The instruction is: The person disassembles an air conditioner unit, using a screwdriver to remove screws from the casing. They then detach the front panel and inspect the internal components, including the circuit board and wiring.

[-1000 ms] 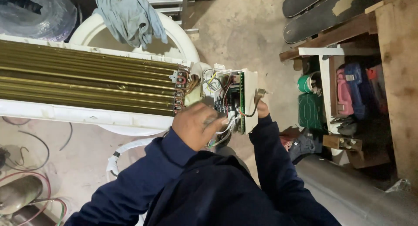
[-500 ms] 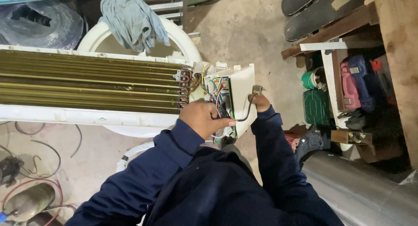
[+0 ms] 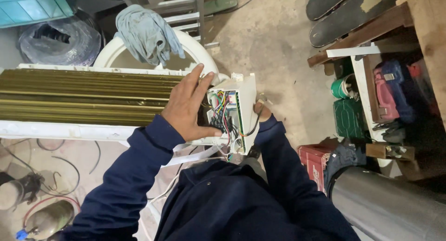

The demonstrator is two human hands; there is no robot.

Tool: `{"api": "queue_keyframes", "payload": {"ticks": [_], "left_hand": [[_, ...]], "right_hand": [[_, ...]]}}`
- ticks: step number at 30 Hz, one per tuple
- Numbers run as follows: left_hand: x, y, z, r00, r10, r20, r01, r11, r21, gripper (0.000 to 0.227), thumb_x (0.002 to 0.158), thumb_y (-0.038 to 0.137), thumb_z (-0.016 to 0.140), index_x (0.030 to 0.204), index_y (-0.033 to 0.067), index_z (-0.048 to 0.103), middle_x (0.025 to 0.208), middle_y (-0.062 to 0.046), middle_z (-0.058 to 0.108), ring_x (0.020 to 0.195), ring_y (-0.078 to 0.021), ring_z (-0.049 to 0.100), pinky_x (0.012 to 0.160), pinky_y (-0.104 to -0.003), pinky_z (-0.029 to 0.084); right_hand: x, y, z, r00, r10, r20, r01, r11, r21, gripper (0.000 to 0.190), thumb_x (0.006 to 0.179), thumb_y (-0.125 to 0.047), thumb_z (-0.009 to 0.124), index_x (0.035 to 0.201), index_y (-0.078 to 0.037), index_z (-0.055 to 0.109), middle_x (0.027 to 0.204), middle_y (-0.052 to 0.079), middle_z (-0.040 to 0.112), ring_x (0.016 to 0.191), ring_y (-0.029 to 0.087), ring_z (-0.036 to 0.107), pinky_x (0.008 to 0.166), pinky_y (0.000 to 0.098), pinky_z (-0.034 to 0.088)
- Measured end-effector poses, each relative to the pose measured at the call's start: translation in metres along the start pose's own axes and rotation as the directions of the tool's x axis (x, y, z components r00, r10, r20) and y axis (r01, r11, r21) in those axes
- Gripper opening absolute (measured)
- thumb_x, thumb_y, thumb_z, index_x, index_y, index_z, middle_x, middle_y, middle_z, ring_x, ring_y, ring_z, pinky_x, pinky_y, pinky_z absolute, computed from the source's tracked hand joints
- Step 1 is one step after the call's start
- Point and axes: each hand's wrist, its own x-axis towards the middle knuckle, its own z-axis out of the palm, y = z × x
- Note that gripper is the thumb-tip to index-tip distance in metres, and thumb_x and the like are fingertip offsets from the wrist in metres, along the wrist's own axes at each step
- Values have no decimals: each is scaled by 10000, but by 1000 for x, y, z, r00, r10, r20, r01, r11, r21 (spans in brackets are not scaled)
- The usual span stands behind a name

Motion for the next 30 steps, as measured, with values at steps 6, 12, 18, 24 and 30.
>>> {"api": "queue_keyframes", "payload": {"ticks": [6,12,18,24,30], "left_hand": [[-18,1,26,963,81,257,-125,979,162,1368,467,560,932,1558,95,251,1616,-248,232,1501,-480,240,1204,-676,150],[-45,22,49,974,182,138,-202,968,150,1354,496,605,929,1583,193,234,1619,-269,203,1504,-484,205,1182,-733,104],[2,24,35,926,121,357,-179,975,134,1349,418,484,955,1546,143,300,1543,-357,228,1431,-547,249,1165,-715,168],[40,20,34,889,151,433,-169,986,4,1261,446,398,931,1520,101,343,1445,-342,320,1335,-570,316,1135,-688,230],[68,24,32,862,92,498,-169,979,112,1257,396,416,923,1493,104,393,1448,-355,312,1311,-558,329,1074,-679,266]], "right_hand": [[22,-23,34,995,-59,85,66,995,-79,1143,722,-531,916,1556,18,361,1473,198,547,1323,318,578,1130,466,486],[4,9,21,999,-43,20,42,997,59,1157,782,-632,831,1606,-2,319,1559,183,492,1421,304,505,1201,437,413],[-22,42,21,992,14,-125,14,976,217,990,936,-671,594,1615,-19,287,1585,152,456,1433,283,481,1198,435,401],[-23,31,16,958,97,-269,-73,992,99,763,1042,-600,363,1525,-13,424,1394,127,606,1226,225,615,1040,403,501],[-28,54,-4,828,-111,-550,-265,787,-558,482,1070,-416,503,1117,20,703,935,42,738,850,107,652,755,293,534]]}}
